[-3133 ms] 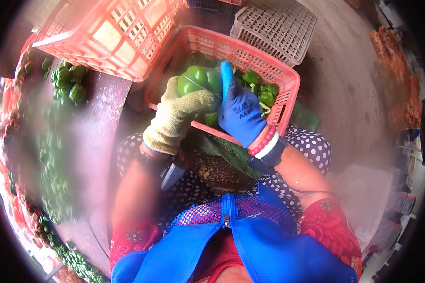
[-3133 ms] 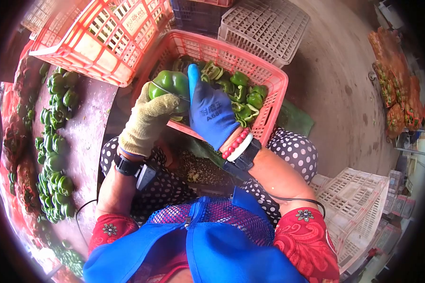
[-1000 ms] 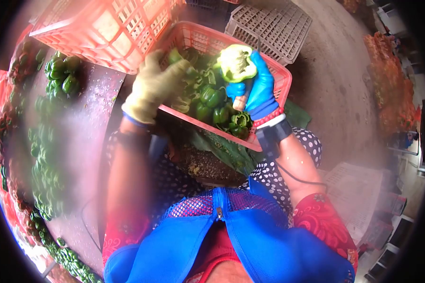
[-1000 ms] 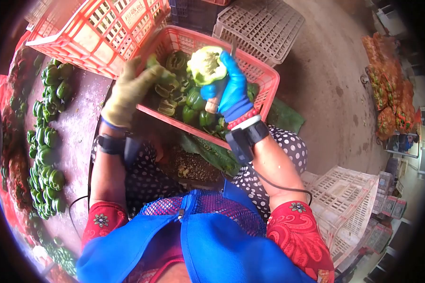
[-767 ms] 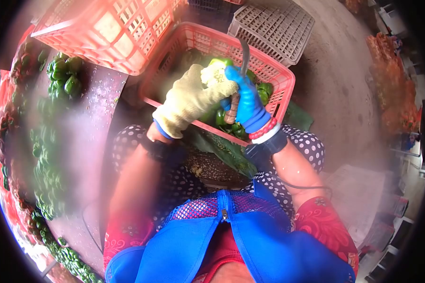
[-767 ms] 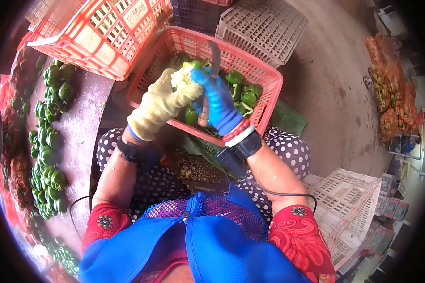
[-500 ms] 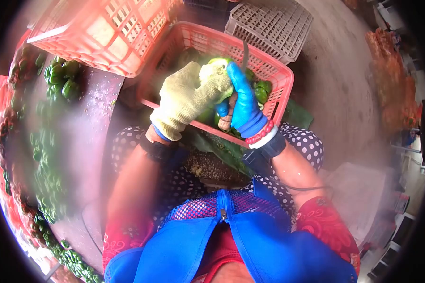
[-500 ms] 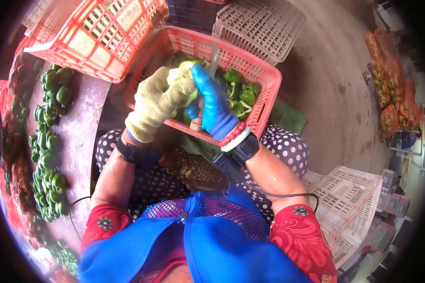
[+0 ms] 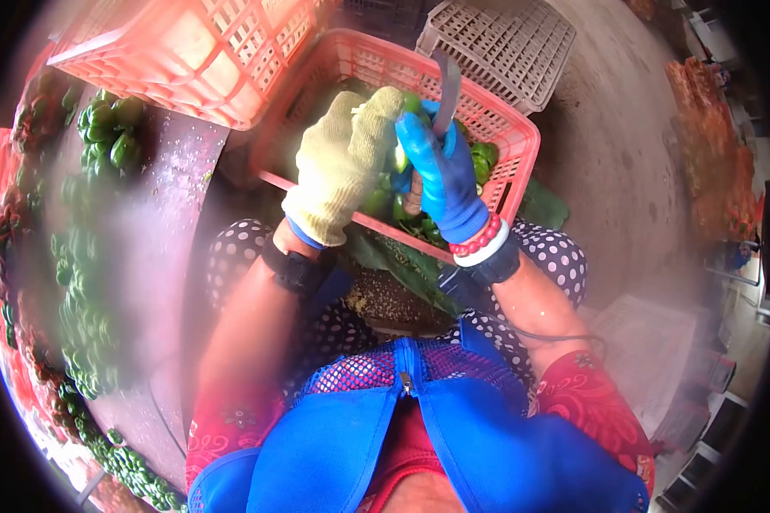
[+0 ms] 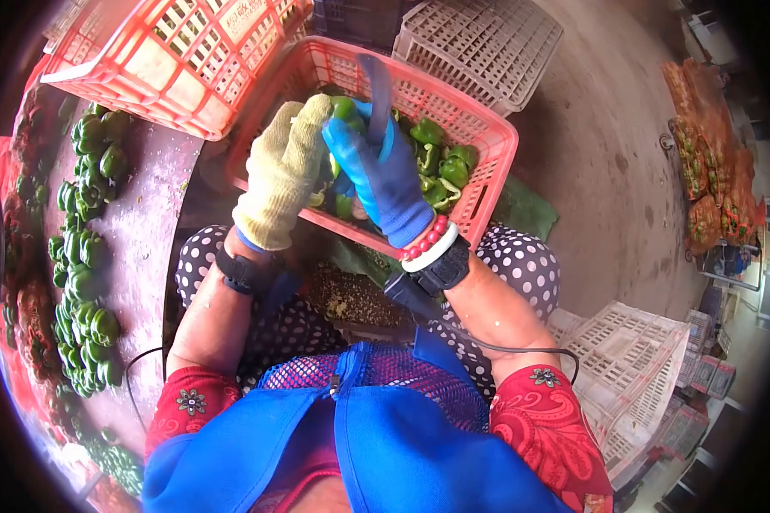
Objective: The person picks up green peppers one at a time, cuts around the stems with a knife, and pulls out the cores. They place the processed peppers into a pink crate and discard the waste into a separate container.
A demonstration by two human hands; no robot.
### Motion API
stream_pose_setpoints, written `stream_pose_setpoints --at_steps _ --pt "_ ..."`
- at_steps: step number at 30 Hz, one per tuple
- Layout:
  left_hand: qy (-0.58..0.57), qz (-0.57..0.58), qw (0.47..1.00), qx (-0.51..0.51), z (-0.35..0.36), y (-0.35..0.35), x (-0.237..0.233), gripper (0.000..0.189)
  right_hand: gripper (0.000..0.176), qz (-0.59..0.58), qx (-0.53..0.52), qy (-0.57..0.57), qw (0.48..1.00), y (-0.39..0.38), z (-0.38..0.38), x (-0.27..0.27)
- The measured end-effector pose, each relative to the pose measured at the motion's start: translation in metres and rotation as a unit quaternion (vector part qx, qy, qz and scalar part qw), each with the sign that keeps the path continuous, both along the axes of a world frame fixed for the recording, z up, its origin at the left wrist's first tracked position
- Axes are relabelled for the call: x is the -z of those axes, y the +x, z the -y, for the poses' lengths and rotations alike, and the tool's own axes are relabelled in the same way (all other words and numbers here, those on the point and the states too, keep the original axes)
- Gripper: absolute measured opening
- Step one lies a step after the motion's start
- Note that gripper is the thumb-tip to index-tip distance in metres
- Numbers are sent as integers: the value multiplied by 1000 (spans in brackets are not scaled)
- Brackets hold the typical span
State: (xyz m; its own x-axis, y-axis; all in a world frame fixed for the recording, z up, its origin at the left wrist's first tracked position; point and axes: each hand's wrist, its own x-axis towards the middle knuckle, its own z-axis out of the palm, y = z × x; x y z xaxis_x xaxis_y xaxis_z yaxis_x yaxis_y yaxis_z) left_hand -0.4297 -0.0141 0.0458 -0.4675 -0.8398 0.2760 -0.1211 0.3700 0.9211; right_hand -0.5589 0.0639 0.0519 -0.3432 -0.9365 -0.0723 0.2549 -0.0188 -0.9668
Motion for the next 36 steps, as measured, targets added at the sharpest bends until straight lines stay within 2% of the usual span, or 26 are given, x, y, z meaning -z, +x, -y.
stream_pose_setpoints --at_steps 3,4,6,8,10,11,12,14,15,17,19,20,21,22,23,24,25,26,27,29,30,31,32,34,35,36 --pt "49 3 998 50 5 9 -10 36 42 142 45 75 986 10 1 -7" --pt "68 0 995 68 7 12 -13 36 41 184 2 78 980 4 0 -4" --pt "209 -81 971 76 9 12 -17 38 43 238 -11 42 970 3 2 -3" --pt "-99 -68 989 88 21 13 5 28 47 272 -16 27 962 4 5 -1" --pt "73 -144 984 70 19 13 13 32 54 317 -55 26 946 0 5 8" --pt "249 -196 947 57 12 10 -5 35 52 378 -86 27 921 -2 6 14" --pt "416 -240 876 41 7 9 -15 39 51 437 -117 27 891 -4 5 19" --pt "465 -265 843 44 6 15 -14 42 56 522 -152 16 839 -3 5 19" --pt "489 -277 826 46 5 17 -15 43 57 520 -142 15 842 -3 4 12" --pt "396 -281 874 2 10 12 -7 48 59 511 -127 11 850 -6 1 -4" --pt "503 -412 737 187 28 26 -14 48 69 562 -254 -108 780 -18 0 10" --pt "463 -391 790 92 20 25 -27 48 71 541 -246 -112 797 -21 -2 7" --pt "439 -385 804 109 24 28 -22 48 73 519 -239 -118 812 -25 -2 4" --pt "413 -377 819 126 32 32 -11 48 74 538 -267 -140 787 -32 3 6" --pt "414 -387 813 134 33 35 -12 52 68 506 -229 -98 826 -40 9 -2" --pt "437 -407 788 153 30 35 -17 56 66 376 -147 -24 915 -51 23 6" --pt "459 -422 763 168 30 36 -21 60 64 233 -62 48 969 -57 35 13" --pt "468 -428 753 176 29 41 -27 64 50 30 -21 235 971 -47 33 -20" --pt "467 -406 766 173 28 62 -37 63 39 -118 -38 186 975 -52 40 10" --pt "464 -361 791 168 24 106 -60 63 31 -102 -53 204 972 -43 39 19" --pt "353 -226 899 129 23 146 -70 48 32 -22 -51 219 974 -31 36 9" --pt "238 -75 964 87 20 189 -77 33 32 29 -80 238 967 -33 33 13" --pt "263 39 963 28 8 211 -95 32 34 68 -112 271 953 -34 31 9" --pt "327 270 904 -49 -15 256 -129 32 31 90 -73 235 965 -36 31 18" --pt "370 414 829 -66 -17 279 -115 39 22 193 -104 263 940 -44 28 13" --pt "316 552 767 -88 -18 285 -112 45 20 257 -107 221 935 -60 29 23"
